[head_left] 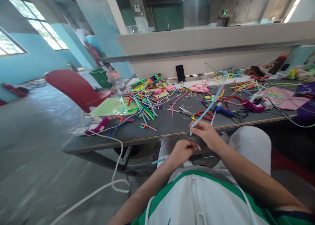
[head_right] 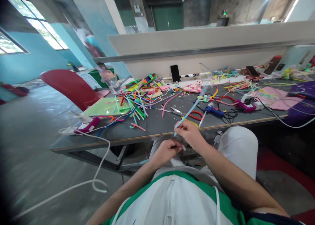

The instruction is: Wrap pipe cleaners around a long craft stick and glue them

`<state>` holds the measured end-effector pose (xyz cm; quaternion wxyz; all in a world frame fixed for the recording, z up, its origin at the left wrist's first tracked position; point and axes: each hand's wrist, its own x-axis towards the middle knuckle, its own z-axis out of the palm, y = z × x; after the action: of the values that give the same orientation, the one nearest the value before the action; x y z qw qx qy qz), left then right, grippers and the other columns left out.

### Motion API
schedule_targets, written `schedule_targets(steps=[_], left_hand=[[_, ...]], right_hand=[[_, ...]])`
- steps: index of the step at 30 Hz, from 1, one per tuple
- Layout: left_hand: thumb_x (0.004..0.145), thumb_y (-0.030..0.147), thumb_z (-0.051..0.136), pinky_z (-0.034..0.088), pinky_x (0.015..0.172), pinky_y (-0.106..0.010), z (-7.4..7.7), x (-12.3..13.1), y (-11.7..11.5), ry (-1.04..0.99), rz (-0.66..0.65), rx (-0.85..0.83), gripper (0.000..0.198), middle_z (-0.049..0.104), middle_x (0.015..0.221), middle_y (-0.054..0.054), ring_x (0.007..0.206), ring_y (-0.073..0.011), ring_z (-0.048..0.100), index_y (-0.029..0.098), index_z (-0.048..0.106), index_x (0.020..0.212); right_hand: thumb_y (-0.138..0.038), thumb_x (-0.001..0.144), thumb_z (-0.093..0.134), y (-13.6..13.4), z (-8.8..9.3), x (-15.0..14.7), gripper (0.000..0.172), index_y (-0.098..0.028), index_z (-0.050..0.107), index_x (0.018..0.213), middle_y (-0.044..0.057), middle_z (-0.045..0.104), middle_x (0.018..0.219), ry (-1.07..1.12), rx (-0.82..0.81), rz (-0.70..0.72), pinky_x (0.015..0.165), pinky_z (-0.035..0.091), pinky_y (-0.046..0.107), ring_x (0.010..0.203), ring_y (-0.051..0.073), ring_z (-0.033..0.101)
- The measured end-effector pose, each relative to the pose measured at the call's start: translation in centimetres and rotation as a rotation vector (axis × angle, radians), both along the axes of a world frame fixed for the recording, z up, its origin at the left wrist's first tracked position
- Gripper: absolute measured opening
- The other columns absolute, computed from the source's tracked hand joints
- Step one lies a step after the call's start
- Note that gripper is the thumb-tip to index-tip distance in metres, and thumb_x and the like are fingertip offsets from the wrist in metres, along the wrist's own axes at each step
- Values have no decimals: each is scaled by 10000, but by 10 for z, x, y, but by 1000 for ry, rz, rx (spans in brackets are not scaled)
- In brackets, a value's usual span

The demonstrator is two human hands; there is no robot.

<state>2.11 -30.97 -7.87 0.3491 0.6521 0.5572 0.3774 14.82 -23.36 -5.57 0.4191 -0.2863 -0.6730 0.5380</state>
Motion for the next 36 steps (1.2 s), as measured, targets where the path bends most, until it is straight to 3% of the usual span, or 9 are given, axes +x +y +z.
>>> schedule_targets(steps=[4,14,22,28,31,36], left_hand=[[770,169,539,437,674,-247,6,-1,0,-2,37,63,176,680,747,-33,718,-159,600,159,714,751],[783,192,545,418,557,-226,0,5,-3,-30,31,26,169,614,641,-15,581,-130,548,152,709,779],[853,217,509,478,806,-284,3,-2,-12,145,-1,233,203,676,940,-71,880,-177,610,193,701,913],[861,190,514,420,953,-371,18,-21,-26,388,221,605,221,620,1031,-115,1017,-212,550,186,641,1041],[868,171,499,413,974,-376,18,-25,-20,361,169,621,271,594,1116,-122,1083,-214,528,183,598,1120],[891,157,460,447,922,-332,13,-23,-11,263,69,545,294,618,1090,-93,1035,-186,559,183,544,1172]], right_hand=[[-326,701,657,-3,7,-2,160,-183,622,762,-3,608,723,40,-173,35,694,445,276,697,139,558],[-312,741,592,-1,-3,-10,141,-177,560,717,-10,582,614,-22,-136,-77,541,438,260,545,123,521],[-363,726,629,-3,1,-8,201,-182,543,715,-29,564,601,83,-295,-22,472,421,232,498,100,494],[-383,685,680,-4,1,-6,242,-175,561,718,-34,555,585,72,-377,84,447,425,223,504,103,504],[-380,658,709,-5,3,-7,263,-171,557,709,-42,537,581,53,-375,143,423,423,211,494,97,508],[-390,661,713,-6,5,-4,284,-162,558,729,-38,544,595,13,-416,221,418,434,193,498,89,518]])
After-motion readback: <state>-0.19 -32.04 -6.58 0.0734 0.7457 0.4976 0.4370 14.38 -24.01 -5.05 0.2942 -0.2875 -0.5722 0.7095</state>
